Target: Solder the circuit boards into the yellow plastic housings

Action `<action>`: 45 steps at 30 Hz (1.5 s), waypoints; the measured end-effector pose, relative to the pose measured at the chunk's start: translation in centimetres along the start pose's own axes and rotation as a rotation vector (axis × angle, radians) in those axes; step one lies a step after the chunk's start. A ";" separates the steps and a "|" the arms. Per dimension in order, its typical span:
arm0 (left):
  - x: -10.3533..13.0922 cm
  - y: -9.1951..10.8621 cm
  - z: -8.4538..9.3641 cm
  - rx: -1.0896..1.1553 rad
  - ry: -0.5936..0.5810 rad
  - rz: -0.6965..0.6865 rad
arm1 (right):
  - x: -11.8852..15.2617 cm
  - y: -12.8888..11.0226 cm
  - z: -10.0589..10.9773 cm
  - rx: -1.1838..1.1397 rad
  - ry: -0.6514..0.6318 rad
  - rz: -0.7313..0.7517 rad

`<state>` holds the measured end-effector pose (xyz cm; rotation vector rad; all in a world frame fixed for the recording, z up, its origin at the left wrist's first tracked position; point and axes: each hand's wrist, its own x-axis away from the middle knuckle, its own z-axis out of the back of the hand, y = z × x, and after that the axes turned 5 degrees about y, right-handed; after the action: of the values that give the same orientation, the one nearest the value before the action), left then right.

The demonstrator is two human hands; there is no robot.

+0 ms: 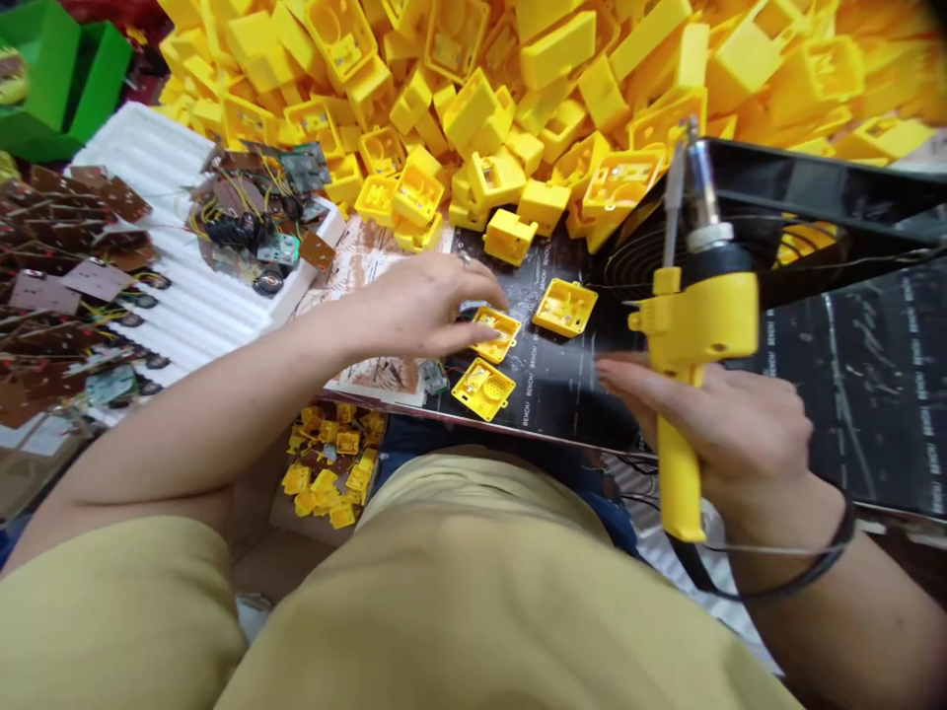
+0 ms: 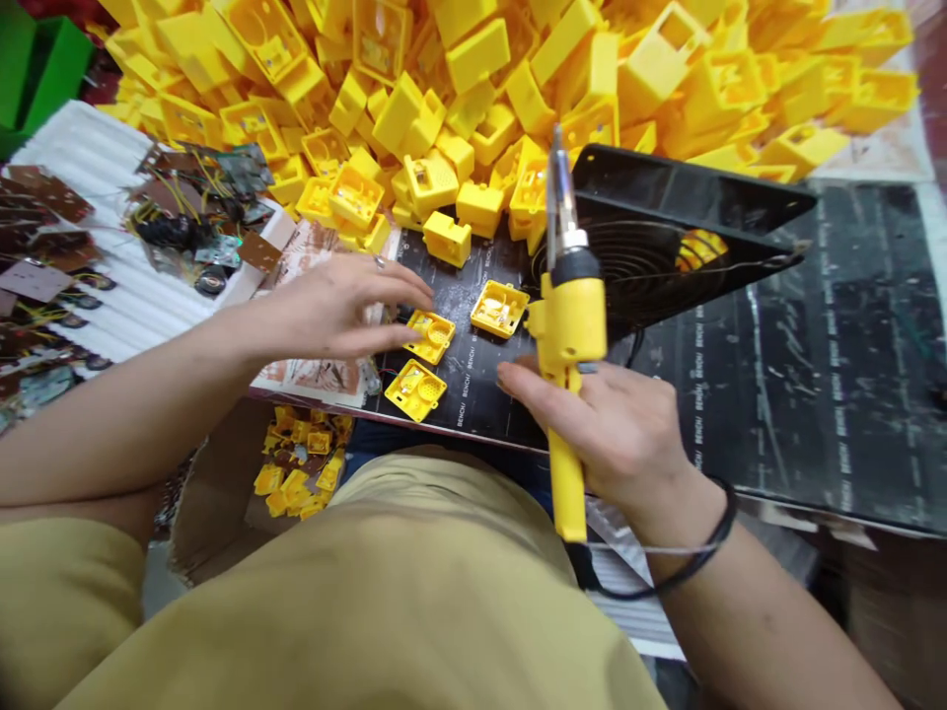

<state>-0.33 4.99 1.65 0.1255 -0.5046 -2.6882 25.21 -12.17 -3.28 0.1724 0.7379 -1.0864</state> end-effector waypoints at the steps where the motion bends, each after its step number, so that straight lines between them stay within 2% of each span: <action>1: -0.2 0.2 -0.8 -0.005 -0.031 -0.061 | -0.5 0.2 -0.4 0.027 -0.004 0.045; 5: 0.2 1.5 -3.7 -0.107 -0.055 -0.260 | -2.9 0.7 -2.3 0.149 -0.023 0.178; 7: 1.5 2.3 -4.0 -0.174 -0.052 -0.286 | -3.8 1.2 -3.3 0.209 -0.046 0.184; 9: 3.5 2.9 -3.1 -0.253 -0.094 -0.250 | -4.2 1.8 -4.0 0.250 -0.073 0.176; 12: 7.1 3.4 0.1 -0.282 -0.282 -0.173 | -4.0 2.0 -4.5 0.256 -0.087 0.161; 14: 8.4 3.3 2.4 -0.180 -0.417 -0.131 | -3.5 1.5 -4.5 0.222 -0.076 0.154; 15: 8.3 3.0 3.1 -0.145 -0.442 -0.092 | -3.2 1.1 -4.5 0.192 -0.067 0.145; 16: 7.6 2.7 3.4 -0.143 -0.402 -0.039 | -2.9 0.6 -4.4 0.162 -0.056 0.135; 17: 6.3 2.3 3.2 -0.182 -0.285 0.031 | -2.7 0.1 -4.3 0.136 -0.045 0.124; 18: 4.5 1.8 2.6 -0.245 -0.103 0.105 | -2.5 -0.3 -4.3 0.120 -0.035 0.113; 20: 0.3 0.6 0.4 -0.312 0.180 0.225 | -2.2 -1.0 -4.2 0.118 -0.020 0.098; 21: -1.9 0.1 -0.8 -0.327 0.264 0.281 | -2.1 -1.2 -4.2 0.128 -0.018 0.095; 22: -3.8 -0.4 -2.0 -0.327 0.316 0.305 | -2.0 -1.3 -4.2 0.133 -0.016 0.088; 24: -6.5 -1.0 -3.5 -0.334 0.337 0.329 | -1.9 -1.3 -4.2 0.132 -0.012 0.079; 26: -7.0 -1.1 -3.4 -0.377 0.275 0.319 | -1.7 -1.2 -4.2 0.132 -0.005 0.080; 29: -4.1 -0.1 -1.4 -0.511 0.076 0.194 | -1.4 -1.0 -3.9 0.155 0.027 0.091; 32: 0.7 1.3 0.2 -0.560 -0.169 -0.081 | -1.4 -1.2 -3.2 0.169 0.043 0.114; 33: 2.2 1.6 0.3 -0.535 -0.205 -0.156 | -1.5 -1.2 -2.9 0.158 0.033 0.127; 36: 5.8 1.7 -0.1 -0.384 -0.129 -0.258 | -1.9 -1.1 -2.5 0.066 -0.034 0.139; 38: 6.9 1.1 -0.7 -0.269 -0.002 -0.201 | -2.2 -0.8 -2.6 -0.048 -0.094 0.122; 41: 7.1 0.0 -2.2 -0.167 0.114 -0.066 | -2.5 -0.7 -3.3 -0.163 -0.157 0.135; 45: 5.8 0.5 -4.7 -0.147 0.123 -0.010 | -2.1 -1.5 -4.6 -0.128 -0.101 0.121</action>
<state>-4.70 0.67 -2.63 0.2507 -0.2687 -2.6953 21.24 -9.14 -5.09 0.0517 0.6954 -0.9226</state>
